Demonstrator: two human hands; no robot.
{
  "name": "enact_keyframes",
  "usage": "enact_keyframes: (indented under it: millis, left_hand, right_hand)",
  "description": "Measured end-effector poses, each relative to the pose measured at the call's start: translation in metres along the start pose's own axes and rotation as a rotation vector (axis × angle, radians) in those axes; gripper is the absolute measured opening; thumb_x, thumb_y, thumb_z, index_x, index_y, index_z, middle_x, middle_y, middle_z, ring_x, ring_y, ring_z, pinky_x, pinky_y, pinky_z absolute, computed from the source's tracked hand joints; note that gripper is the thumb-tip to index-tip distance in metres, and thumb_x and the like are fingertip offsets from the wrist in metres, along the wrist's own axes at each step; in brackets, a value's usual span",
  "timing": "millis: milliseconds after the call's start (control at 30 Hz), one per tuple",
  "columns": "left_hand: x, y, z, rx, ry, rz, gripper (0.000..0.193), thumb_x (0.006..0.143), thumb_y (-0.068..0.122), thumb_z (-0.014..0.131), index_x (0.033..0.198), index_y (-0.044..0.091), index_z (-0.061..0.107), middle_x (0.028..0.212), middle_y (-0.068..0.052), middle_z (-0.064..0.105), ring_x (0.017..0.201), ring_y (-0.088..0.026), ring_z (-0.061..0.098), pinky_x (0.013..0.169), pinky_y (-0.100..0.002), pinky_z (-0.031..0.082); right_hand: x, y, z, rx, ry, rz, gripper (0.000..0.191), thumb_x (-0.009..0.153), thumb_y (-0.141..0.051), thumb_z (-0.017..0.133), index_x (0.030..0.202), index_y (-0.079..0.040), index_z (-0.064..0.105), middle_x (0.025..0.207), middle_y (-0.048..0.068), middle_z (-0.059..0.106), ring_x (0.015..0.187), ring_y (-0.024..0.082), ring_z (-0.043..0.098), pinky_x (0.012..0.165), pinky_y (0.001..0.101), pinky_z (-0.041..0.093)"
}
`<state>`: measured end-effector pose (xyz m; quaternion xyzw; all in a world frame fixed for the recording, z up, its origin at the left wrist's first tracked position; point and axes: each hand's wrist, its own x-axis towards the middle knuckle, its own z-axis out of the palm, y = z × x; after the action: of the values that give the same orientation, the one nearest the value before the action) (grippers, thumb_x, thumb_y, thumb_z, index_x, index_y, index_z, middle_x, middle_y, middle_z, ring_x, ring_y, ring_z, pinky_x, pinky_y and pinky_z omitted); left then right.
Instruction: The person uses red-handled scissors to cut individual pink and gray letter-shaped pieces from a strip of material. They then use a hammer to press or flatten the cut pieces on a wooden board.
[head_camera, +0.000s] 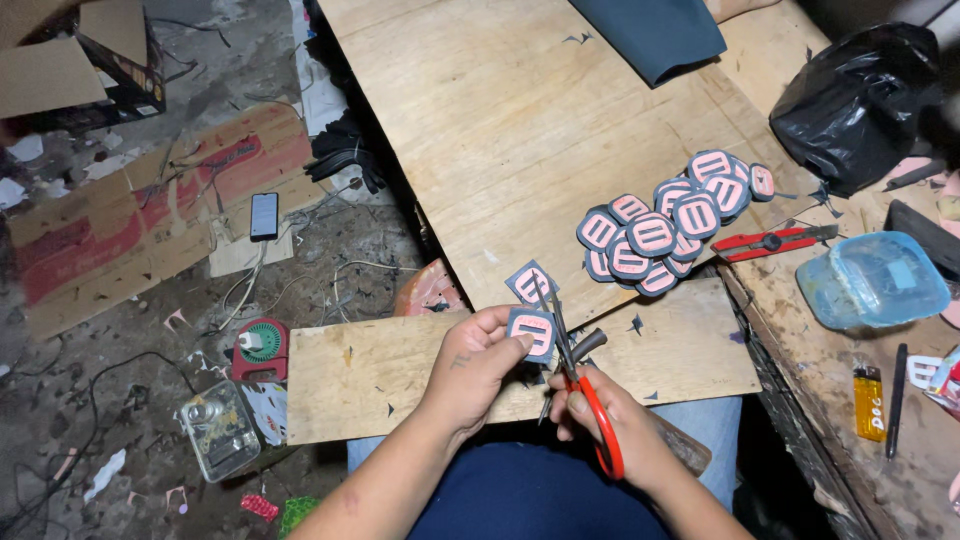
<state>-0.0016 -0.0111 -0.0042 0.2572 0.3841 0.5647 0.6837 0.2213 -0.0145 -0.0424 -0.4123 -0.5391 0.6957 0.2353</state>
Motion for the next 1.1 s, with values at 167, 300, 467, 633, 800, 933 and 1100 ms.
enact_keyframes:
  millis: [167,300,467,633,800,933,1100]
  left_hand:
    - [-0.005,0.003,0.005,-0.004,0.026,-0.012,0.028,0.094,0.000,0.059,0.120,-0.006,0.065,0.102,-0.011,0.075,0.089,-0.014,0.070,0.083,-0.028,0.055]
    - [-0.004,0.004,0.004,-0.027,0.023,-0.009,0.029,0.093,-0.002,0.058,0.121,-0.006,0.064,0.103,-0.011,0.075,0.090,-0.014,0.070,0.084,-0.028,0.056]
    - [0.002,0.011,-0.001,-0.056,0.053,0.038,0.031,0.089,-0.008,0.058,0.120,-0.004,0.057,0.105,-0.012,0.074,0.092,-0.015,0.071,0.085,-0.029,0.057]
    - [0.003,0.018,-0.013,0.022,0.042,0.036,0.027,0.088,-0.007,0.059,0.115,-0.002,0.055,0.103,-0.016,0.074,0.090,-0.016,0.072,0.083,-0.029,0.058]
    - [0.004,0.020,-0.021,0.056,0.027,0.038,0.024,0.090,-0.004,0.060,0.114,-0.006,0.059,0.100,-0.015,0.073,0.086,-0.015,0.071,0.079,-0.028,0.057]
    - [0.000,0.016,-0.016,0.095,0.039,0.004,0.030,0.089,-0.004,0.059,0.118,-0.007,0.062,0.099,-0.011,0.073,0.084,-0.013,0.069,0.077,-0.027,0.057]
    - [-0.005,0.016,-0.007,0.157,0.030,0.048,0.037,0.088,-0.005,0.060,0.125,-0.003,0.055,0.104,-0.010,0.072,0.087,-0.011,0.069,0.079,-0.026,0.057]
  right_hand:
    - [0.001,-0.003,0.001,-0.012,0.024,-0.007,0.046,0.098,-0.037,0.057,0.123,0.001,0.062,0.086,0.007,0.064,0.072,0.015,0.063,0.070,0.0279,0.052]
    - [-0.001,-0.002,0.000,0.134,0.056,0.039,0.043,0.097,-0.035,0.060,0.117,0.003,0.065,0.077,0.006,0.061,0.060,0.015,0.059,0.057,0.0282,0.050]
    - [-0.004,0.000,-0.005,0.142,0.036,0.028,0.038,0.096,-0.031,0.064,0.112,0.003,0.067,0.067,0.004,0.059,0.051,0.013,0.054,0.048,0.0258,0.044]
    - [-0.007,0.002,-0.010,0.095,0.067,0.108,0.030,0.093,-0.024,0.066,0.108,0.003,0.070,0.066,0.003,0.060,0.047,0.011,0.051,0.044,0.0255,0.043]
    - [-0.008,0.000,-0.011,0.096,0.103,0.192,0.028,0.091,-0.020,0.068,0.106,0.004,0.070,0.068,0.003,0.059,0.046,0.011,0.050,0.042,0.0267,0.043]
    - [-0.005,-0.004,-0.005,0.087,0.013,0.101,0.034,0.093,-0.023,0.064,0.115,0.003,0.065,0.078,0.005,0.064,0.059,0.013,0.057,0.056,0.0271,0.050]
    - [-0.002,-0.010,0.002,0.011,-0.044,0.042,0.041,0.096,-0.027,0.061,0.122,0.004,0.061,0.082,0.006,0.061,0.070,0.016,0.060,0.067,0.0291,0.053]
